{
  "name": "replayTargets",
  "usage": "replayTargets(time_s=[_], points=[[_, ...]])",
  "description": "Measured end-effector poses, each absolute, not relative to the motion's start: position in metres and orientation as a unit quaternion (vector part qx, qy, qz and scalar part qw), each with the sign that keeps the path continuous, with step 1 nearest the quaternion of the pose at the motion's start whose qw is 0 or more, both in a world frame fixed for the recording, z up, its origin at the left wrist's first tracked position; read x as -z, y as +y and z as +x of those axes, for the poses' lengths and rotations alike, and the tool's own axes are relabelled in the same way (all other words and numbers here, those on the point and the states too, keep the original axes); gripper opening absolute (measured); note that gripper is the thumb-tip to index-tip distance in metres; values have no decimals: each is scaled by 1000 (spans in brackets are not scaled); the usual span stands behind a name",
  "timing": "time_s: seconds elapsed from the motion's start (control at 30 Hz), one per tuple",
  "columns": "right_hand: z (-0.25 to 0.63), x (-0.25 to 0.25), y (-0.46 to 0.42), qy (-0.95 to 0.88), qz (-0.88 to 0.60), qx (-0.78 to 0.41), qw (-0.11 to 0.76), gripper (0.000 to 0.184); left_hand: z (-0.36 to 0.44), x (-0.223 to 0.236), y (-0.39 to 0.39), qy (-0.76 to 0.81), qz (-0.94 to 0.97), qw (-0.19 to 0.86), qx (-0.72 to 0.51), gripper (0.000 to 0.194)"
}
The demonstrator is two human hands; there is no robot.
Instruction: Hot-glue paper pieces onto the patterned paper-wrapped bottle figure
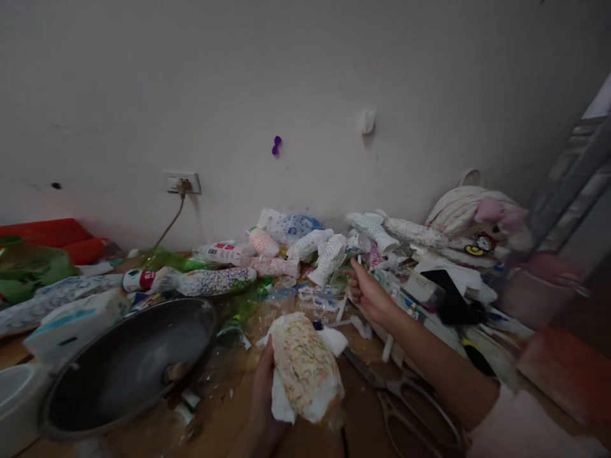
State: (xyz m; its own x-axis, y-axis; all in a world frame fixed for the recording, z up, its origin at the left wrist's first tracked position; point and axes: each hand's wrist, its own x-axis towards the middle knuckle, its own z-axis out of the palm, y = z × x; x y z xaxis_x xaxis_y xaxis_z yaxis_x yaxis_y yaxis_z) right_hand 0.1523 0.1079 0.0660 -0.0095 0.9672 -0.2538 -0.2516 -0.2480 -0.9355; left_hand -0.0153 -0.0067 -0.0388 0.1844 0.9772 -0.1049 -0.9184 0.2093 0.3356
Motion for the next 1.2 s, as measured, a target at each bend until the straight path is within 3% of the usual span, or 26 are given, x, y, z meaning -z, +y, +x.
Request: replayTargets(time_s=[0.1, 0.27, 0.4, 0.5, 0.67, 0.93, 1.2], points=[[166, -64, 75, -338, -491, -584, 551, 14, -18, 24, -9, 211, 23, 731, -648, 31], [167, -35, 8, -383, -449, -498, 636, 35, -22, 18, -9, 151, 92, 701, -690, 37], [161, -2, -27, -364, -440, -463, 678, 40, -24, 19, -9, 164, 109, 674, -712, 57], [157, 20, -33, -345, -451, -445, 693, 37, -21, 18, -7, 187, 103, 663, -717, 61], [155, 41, -33, -357, -420, -446, 705, 33, -17, 18, -8, 200, 109, 661, -715, 57], [154, 50, -39, -413, -425, -403, 697, 32, -22, 37, 0, 52, 201, 694, -689, 48], [153, 59, -40, -450, -411, -415, 676, 27, -25, 41, -3, 67, 183, 737, -647, 37]])
